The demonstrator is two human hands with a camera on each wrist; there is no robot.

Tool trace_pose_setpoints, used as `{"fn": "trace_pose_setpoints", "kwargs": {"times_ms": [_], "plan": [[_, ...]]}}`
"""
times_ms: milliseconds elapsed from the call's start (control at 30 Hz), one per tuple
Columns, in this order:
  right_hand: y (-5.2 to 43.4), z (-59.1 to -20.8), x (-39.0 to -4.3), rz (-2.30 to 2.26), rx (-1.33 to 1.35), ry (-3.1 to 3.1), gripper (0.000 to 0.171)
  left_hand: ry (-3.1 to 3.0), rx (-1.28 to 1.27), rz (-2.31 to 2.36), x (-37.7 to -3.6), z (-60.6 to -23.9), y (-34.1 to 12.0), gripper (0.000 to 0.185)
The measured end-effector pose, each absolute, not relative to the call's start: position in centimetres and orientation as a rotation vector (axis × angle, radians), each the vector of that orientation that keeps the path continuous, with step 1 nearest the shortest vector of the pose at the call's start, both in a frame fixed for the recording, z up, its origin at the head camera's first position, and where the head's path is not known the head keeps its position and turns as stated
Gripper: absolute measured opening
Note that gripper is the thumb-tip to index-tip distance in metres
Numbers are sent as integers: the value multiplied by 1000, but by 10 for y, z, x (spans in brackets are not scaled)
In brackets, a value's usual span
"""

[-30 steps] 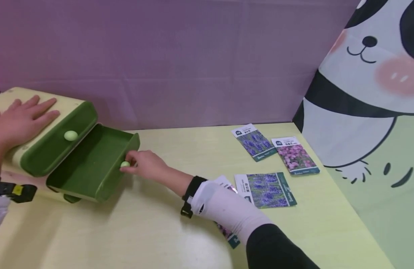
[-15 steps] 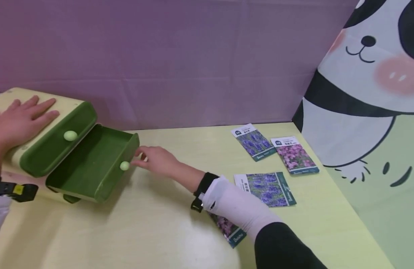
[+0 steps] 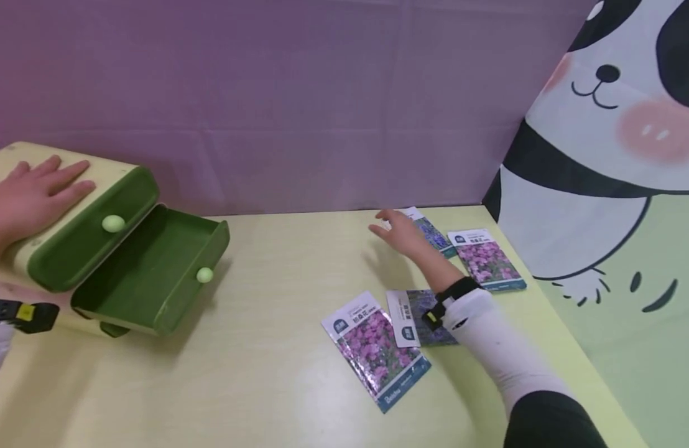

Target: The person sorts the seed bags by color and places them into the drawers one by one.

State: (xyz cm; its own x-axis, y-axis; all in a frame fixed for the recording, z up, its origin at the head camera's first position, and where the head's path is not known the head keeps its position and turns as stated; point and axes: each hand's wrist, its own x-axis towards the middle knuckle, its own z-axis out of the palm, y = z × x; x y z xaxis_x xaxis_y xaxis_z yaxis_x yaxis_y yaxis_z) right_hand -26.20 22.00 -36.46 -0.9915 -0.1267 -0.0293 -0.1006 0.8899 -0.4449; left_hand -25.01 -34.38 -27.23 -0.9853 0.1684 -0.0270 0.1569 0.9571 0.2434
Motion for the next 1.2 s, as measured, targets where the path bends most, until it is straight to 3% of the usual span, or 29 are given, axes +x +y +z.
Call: {"fn": "trace_pose_setpoints", "kwargs": {"times_ms": [400, 733, 1067, 1200], "plan": [[322, -388, -280, -427, -61, 2945, 82, 3052, 246, 339, -243, -270, -340, 66], [332, -404, -282, -339, 87, 2855, 106, 3045, 273, 340, -247, -269, -340, 66], [329, -403, -287, -269, 173, 2789, 116, 3039, 275, 350, -247, -269, -340, 66], [325, -400, -290, -193, 175, 2747, 113, 3037, 266, 352, -246, -267, -341, 66]]}}
